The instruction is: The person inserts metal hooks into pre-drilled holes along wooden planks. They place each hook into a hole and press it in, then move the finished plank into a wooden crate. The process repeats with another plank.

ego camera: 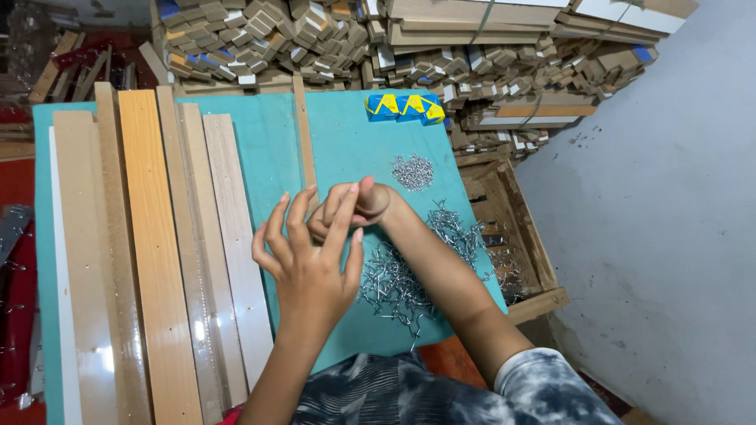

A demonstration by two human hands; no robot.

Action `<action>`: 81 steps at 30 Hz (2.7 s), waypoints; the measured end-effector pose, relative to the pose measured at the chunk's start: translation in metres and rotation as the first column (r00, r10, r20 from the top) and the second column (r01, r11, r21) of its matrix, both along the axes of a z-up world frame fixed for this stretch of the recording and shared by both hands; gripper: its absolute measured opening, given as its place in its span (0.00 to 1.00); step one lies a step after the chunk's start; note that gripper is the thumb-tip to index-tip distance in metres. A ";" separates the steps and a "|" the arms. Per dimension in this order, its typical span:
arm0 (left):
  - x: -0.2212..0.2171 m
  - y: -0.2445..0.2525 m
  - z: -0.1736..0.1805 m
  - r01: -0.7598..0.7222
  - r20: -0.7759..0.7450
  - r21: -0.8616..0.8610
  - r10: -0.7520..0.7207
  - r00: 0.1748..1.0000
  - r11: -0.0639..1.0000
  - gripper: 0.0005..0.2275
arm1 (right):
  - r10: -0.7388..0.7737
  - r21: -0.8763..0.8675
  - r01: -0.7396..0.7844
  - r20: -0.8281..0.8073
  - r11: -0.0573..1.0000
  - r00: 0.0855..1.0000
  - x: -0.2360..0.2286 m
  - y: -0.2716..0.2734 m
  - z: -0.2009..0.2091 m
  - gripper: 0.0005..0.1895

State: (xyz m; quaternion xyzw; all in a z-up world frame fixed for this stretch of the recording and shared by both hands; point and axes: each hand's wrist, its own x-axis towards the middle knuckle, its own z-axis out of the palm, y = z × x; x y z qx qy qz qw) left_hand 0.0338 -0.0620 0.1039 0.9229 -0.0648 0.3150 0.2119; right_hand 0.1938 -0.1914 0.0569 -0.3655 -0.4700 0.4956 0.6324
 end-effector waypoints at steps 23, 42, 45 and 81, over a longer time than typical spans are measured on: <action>-0.038 0.043 -0.104 0.192 -0.540 0.113 -0.102 0.836 0.975 0.27 | -0.103 -0.331 0.943 0.939 -0.019 0.328 -0.120 -0.136 -0.044 0.18; -0.045 0.062 -0.111 0.268 -0.619 0.187 -0.098 0.779 0.945 0.43 | -0.263 -0.038 0.999 0.964 0.031 0.045 -0.110 -0.129 0.023 0.07; -0.046 0.062 -0.114 0.262 -0.573 0.222 -0.092 0.814 0.939 0.47 | -0.418 0.005 0.996 0.908 0.086 0.032 -0.093 -0.111 0.040 0.09; -0.048 0.063 -0.111 0.227 -0.477 0.252 -0.083 0.875 0.941 0.55 | -0.263 0.211 0.907 0.958 0.365 -0.117 0.003 0.009 -0.029 0.10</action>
